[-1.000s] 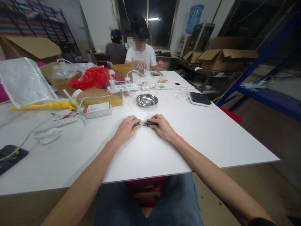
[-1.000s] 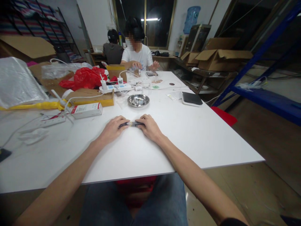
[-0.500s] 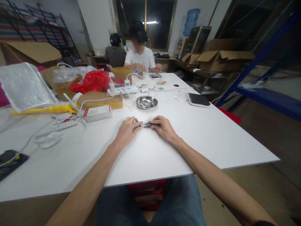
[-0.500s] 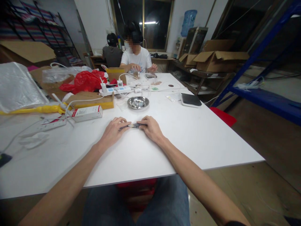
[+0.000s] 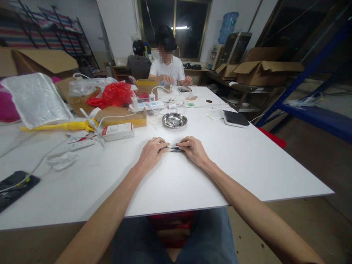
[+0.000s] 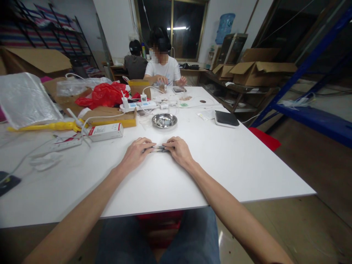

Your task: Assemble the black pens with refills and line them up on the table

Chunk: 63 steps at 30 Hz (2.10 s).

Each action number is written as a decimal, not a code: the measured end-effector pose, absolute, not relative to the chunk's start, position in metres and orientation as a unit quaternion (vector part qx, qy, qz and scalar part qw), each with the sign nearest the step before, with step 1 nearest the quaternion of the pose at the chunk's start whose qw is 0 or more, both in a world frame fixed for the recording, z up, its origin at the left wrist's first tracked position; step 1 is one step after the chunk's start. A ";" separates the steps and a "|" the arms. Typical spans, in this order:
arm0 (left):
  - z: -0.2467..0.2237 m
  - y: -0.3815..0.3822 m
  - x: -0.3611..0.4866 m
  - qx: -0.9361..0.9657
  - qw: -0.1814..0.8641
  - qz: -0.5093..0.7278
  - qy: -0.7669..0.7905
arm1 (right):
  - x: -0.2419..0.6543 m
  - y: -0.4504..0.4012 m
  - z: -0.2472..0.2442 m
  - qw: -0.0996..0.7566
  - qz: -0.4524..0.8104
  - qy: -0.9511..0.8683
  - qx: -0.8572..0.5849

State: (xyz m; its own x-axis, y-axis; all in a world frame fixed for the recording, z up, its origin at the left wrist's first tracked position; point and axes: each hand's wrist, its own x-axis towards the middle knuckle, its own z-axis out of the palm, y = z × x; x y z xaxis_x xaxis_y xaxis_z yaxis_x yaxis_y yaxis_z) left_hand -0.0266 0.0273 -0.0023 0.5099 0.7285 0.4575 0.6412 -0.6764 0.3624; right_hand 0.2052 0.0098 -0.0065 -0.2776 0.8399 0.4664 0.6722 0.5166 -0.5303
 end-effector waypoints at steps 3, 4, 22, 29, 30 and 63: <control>-0.001 0.026 -0.026 0.863 0.063 0.317 0.388 | 0.205 0.009 -0.005 0.361 0.112 -0.793 -0.478; 0.000 0.025 -0.025 0.861 0.057 0.325 0.387 | 0.205 0.009 -0.004 0.366 0.108 -0.792 -0.477; 0.013 0.016 -0.020 0.870 -0.018 0.317 0.377 | 0.190 -0.002 0.007 0.407 0.221 -0.733 -0.499; 0.017 0.007 -0.012 0.870 -0.033 0.225 0.437 | 0.184 -0.008 0.006 0.398 0.184 -0.773 -0.459; 0.016 0.007 -0.014 0.862 -0.024 0.217 0.457 | 0.185 -0.009 0.007 0.403 0.175 -0.781 -0.445; 0.016 0.013 -0.025 0.859 0.022 0.149 0.490 | 0.183 -0.011 0.007 0.402 0.157 -0.795 -0.425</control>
State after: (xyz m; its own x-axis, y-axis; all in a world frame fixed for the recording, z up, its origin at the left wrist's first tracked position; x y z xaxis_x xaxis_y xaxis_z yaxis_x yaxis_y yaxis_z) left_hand -0.0250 0.0129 0.0157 0.4757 0.8479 0.2340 0.8350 -0.5189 0.1830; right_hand 0.1828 -0.0111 0.0067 -0.3150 0.8028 0.5063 0.5495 0.5892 -0.5923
